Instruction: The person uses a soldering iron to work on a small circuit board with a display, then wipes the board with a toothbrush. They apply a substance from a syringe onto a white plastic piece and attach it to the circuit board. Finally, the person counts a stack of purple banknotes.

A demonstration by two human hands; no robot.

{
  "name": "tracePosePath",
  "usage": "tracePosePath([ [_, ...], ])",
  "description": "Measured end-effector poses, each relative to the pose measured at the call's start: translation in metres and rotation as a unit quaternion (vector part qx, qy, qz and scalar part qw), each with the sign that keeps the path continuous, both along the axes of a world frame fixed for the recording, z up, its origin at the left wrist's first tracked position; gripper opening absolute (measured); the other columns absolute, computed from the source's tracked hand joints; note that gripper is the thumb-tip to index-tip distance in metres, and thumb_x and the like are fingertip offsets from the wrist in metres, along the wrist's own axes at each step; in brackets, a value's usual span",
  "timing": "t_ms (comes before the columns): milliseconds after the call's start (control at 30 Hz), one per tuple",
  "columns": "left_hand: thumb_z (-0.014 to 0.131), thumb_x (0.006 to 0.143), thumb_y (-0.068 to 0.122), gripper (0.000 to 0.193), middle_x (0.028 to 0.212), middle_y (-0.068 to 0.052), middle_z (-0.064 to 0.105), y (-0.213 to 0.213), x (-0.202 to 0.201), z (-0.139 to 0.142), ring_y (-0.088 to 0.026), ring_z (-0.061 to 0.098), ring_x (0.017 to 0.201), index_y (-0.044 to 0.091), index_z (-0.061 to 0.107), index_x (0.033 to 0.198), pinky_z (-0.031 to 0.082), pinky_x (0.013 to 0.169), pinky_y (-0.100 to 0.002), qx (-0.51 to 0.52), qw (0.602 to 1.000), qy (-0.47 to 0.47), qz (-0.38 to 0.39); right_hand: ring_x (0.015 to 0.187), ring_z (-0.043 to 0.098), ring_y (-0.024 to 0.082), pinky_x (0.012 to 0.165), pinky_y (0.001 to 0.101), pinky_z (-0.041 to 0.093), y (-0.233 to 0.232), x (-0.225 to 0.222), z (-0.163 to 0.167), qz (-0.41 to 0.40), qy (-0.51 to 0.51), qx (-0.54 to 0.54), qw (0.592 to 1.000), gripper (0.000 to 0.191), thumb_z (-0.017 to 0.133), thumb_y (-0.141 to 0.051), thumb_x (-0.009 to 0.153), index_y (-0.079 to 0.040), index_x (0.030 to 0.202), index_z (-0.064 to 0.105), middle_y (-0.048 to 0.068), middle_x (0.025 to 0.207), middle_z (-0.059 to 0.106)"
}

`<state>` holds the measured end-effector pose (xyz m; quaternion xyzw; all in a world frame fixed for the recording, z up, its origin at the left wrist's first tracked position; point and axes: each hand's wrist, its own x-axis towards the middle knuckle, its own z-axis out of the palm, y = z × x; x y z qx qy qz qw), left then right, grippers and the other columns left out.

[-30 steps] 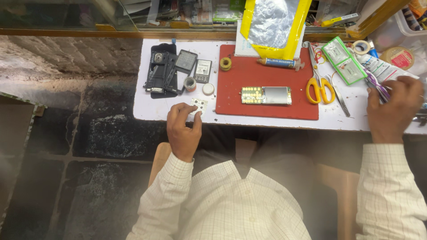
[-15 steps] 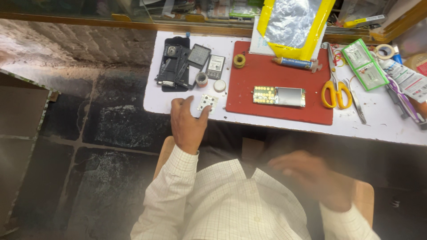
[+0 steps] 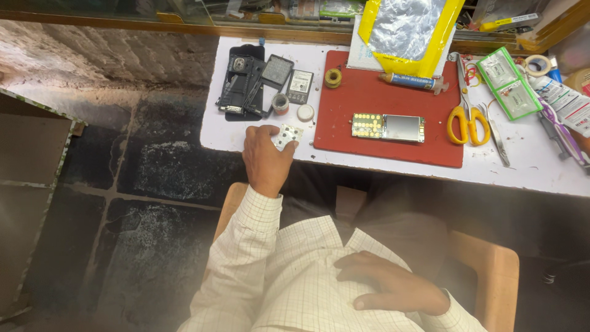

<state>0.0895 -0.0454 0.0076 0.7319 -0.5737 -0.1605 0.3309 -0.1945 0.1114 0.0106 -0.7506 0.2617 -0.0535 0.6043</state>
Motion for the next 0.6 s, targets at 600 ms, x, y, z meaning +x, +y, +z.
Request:
tracePosePath([
  [600, 0.072, 0.084, 0.012, 0.014, 0.088, -0.008, 0.060, 0.004, 0.024, 0.029, -0.027, 0.060, 0.085, 0.007, 0.065, 0.074, 0.053, 0.069, -0.040, -0.139, 0.910, -0.243, -0.306, 0.138, 0.050, 0.029, 0.114, 0.0406, 0.039, 0.000, 0.004, 0.001, -0.019, 0.028, 0.001, 0.999, 0.056, 0.074, -0.040, 0.086, -0.005, 0.129, 0.067, 0.012, 0.147, 0.057],
])
